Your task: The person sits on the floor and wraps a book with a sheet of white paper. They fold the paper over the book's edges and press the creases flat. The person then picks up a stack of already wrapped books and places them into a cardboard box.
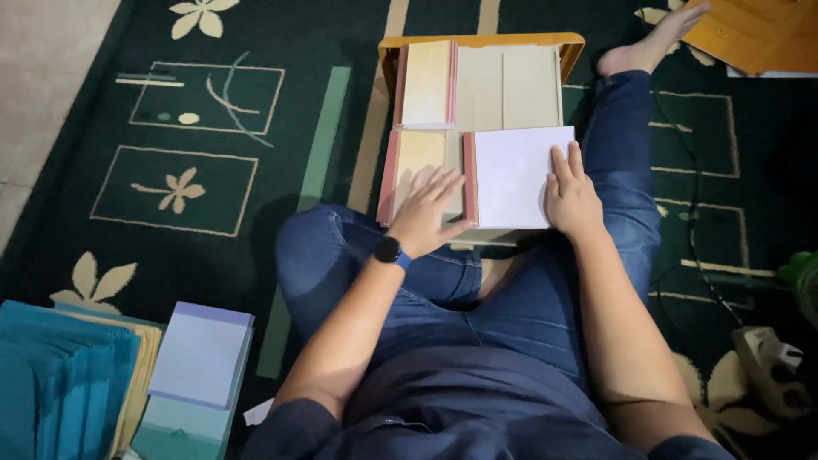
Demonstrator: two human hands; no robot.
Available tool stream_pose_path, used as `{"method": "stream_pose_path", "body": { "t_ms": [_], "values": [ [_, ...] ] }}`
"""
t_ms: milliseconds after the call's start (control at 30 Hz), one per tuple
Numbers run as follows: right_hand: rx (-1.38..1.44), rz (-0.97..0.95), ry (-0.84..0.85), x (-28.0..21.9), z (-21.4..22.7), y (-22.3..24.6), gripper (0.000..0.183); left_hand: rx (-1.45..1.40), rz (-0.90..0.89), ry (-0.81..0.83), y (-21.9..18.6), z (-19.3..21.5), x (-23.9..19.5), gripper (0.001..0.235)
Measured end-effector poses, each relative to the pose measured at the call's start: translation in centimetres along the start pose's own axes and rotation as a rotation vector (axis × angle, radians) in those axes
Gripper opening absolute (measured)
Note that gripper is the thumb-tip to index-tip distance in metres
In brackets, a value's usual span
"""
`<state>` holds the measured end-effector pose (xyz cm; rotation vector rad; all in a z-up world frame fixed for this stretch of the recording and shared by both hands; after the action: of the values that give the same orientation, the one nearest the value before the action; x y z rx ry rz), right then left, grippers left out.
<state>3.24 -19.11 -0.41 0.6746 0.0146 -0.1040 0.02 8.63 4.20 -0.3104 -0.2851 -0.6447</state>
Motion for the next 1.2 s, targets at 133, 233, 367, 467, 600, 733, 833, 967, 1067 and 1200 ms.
{"method": "stream_pose_path", "body": {
  "t_ms": [133,233,367,467,600,733,833,967,1067,1200],
  "values": [
    [-0.014,-0.006,-0.013,0.2,-0.3,-0.2,0.055,0.021,-0.119,-0.17,-4.5,-1.2,5.2,0.06],
    [-0.013,0.042,-0.057,0.5,-0.4,-0.5,0.053,0.077,-0.143,-0.228,-6.7,-4.2,9.0,0.062],
    [0.007,0.062,-0.047,0.8,-0.5,-0.8,0.054,0.079,0.033,0.096,-6.8,-7.8,10.9,0.07],
    [-0.009,0.03,-0.033,1.1,-0.7,-1.0,0.055,0.169,0.118,0.226,-6.6,-8.7,10.8,0.071],
    [-0.003,0.011,-0.037,0.7,-0.6,-0.9,0.056,0.202,0.167,0.21,-5.9,-9.4,10.5,0.066],
    [0.023,0.021,-0.053,0.5,-0.3,-0.5,0.055,0.198,0.116,0.245,-5.5,-9.0,10.0,0.068],
    [0.015,0.016,-0.041,0.1,-0.1,-0.3,0.055,0.185,0.104,0.295,-5.4,-9.6,9.7,0.069],
    [0.026,-0.004,-0.086,0.4,-0.5,-1.3,0.058,0.163,0.119,0.279,-5.2,-9.4,9.8,0.069],
    [0.028,-0.09,-0.135,0.4,-1.7,-4.7,0.069,0.15,0.123,0.257,-5.2,-9.3,9.7,0.069],
    [0.06,-0.222,-0.078,-0.3,-1.9,-6.4,0.079,0.106,0.148,0.253,-5.3,-8.6,9.7,0.068]
  ]
}}
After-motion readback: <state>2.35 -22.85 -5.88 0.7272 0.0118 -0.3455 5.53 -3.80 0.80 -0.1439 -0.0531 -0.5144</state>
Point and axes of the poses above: each hand's wrist, its own x-axis towards the middle knuckle, its own z-axis out of the back of the hand, y = z × x, the point moved 6 cm from there along x, towards the middle knuckle, and after that the axes turned 12 degrees about x, right-handed, at the moved point
